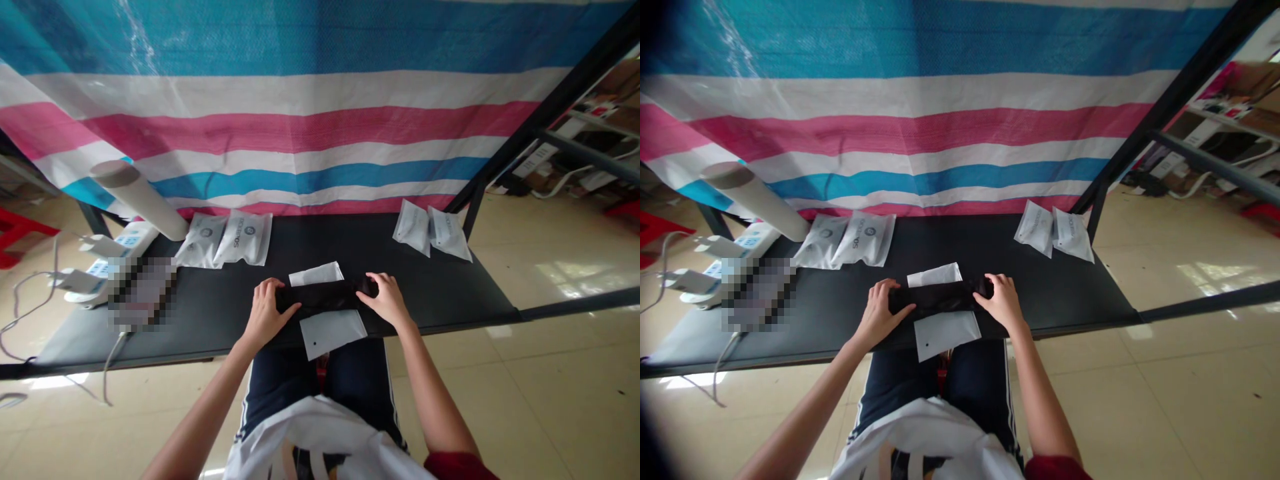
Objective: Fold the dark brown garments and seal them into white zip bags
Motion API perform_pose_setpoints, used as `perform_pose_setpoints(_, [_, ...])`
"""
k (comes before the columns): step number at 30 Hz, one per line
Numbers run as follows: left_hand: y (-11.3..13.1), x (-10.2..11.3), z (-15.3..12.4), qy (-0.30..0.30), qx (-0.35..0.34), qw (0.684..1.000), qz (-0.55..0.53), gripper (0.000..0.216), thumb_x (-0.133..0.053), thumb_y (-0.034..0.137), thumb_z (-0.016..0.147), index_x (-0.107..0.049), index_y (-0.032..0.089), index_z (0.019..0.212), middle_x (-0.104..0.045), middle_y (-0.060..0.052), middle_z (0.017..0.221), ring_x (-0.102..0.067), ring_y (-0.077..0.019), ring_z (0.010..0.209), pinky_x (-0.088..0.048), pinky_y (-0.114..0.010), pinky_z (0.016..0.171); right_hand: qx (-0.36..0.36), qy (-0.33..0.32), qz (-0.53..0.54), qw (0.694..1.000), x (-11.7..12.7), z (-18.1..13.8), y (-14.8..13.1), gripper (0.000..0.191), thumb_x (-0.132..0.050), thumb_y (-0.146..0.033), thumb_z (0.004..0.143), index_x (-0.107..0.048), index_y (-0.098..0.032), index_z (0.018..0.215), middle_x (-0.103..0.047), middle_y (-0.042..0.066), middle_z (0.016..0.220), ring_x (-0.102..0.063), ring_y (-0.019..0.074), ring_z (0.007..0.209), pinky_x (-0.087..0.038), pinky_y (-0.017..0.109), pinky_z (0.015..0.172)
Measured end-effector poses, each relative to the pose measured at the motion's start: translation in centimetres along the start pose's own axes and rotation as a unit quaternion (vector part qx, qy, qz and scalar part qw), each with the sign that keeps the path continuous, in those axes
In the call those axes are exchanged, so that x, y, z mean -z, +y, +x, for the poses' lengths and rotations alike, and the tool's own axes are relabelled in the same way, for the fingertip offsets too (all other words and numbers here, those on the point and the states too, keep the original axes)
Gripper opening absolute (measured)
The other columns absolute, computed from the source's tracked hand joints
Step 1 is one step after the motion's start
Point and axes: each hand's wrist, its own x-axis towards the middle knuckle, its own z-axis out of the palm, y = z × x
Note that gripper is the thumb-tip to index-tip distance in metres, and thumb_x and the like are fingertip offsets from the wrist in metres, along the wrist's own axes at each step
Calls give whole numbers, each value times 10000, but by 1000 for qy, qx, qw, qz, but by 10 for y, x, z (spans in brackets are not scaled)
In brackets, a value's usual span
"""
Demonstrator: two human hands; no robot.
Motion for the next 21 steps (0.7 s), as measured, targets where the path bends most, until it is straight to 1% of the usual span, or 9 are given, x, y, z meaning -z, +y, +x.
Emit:
perform_pose_setpoints(2, [-3, -1, 1, -19, 10, 999, 42, 489, -699, 517, 778, -591, 210, 1144, -529, -127, 1247, -451, -338, 1187, -424, -507, 975, 3, -6, -31, 999, -1, -6, 0, 377, -710, -426, 758, -675, -204, 1061, -628, 127, 1036, -553, 317, 990, -471, 458, 906])
perform_pose_setpoints(6, [-4, 4, 14, -75, -26, 994, 71, 347, -644, 482, 839, -609, 222, 1066, -595, -117, 1186, -497, -333, 1144, -439, -466, 911, -1, 10, -22, 1000, -8, -15, -8, 212, -632, -369, 822, -672, -198, 941, -634, 141, 1035, -563, 322, 1010, -460, 451, 918])
perform_pose_setpoints(9, [3, 10, 31, -86, -18, 995, 51, 249, -627, 403, 857, -583, 215, 1013, -640, -68, 919, -599, -254, 892, -460, -360, 780, -30, 11, 65, 997, -10, -15, -17, 213, -554, -392, 881, -621, -209, 966, -659, 116, 949, -611, 294, 940, -484, 396, 839])
perform_pose_setpoints(11, [11, 16, 39, -74, 23, 997, 9, 248, -644, 391, 833, -556, 218, 987, -594, -8, 755, -582, -188, 684, -434, -289, 647, -51, 17, 158, 986, -7, -9, -22, 232, -521, -427, 900, -581, -215, 972, -663, 86, 886, -634, 260, 862, -496, 351, 772])
perform_pose_setpoints(13, [22, 22, 39, -47, 60, 995, -71, 288, -669, 416, 799, -528, 222, 959, -532, 38, 673, -519, -135, 559, -384, -243, 545, -64, 52, 238, 968, -2, 3, -26, 263, -526, -443, 890, -550, -212, 1013, -668, 74, 912, -643, 235, 862, -502, 322, 763])
perform_pose_setpoints(15, [36, 29, 29, -20, 82, 981, -175, 328, -666, 442, 791, -510, 220, 975, -514, 49, 669, -497, -112, 530, -365, -222, 497, -70, 95, 288, 950, 4, 22, -31, 324, -561, -440, 861, -523, -206, 1082, -673, 73, 961, -648, 224, 902, -505, 309, 785])
perform_pose_setpoints(17, [53, 35, 12, -11, 98, 959, -264, 406, -641, 451, 811, -493, 216, 1107, -560, 32, 728, -540, -120, 566, -394, -217, 489, -68, 105, 314, 941, 7, 44, -36, 384, -616, -427, 818, -515, -204, 1114, -680, 63, 947, -656, 216, 899, -507, 301, 777])
perform_pose_setpoints(19, [71, 41, -10, -36, 105, 947, -302, 560, -627, 441, 832, -422, 227, 1307, -634, -3, 832, -615, -154, 645, -454, -231, 512, -52, 83, 322, 942, 4, 67, -43, 415, -679, -403, 763, -533, -205, 1097, -688, 46, 906, -666, 210, 858, -509, 297, 744])
perform_pose_setpoints(21, [86, 43, -31, -83, 72, 953, -282, 529, -613, 403, 857, -471, 245, 1341, -685, -49, 984, -676, -206, 818, -530, -270, 628, -29, 35, 315, 948, -5, 84, -52, 412, -720, -363, 720, -561, -208, 1067, -701, 33, 871, -676, 206, 815, -511, 295, 718])
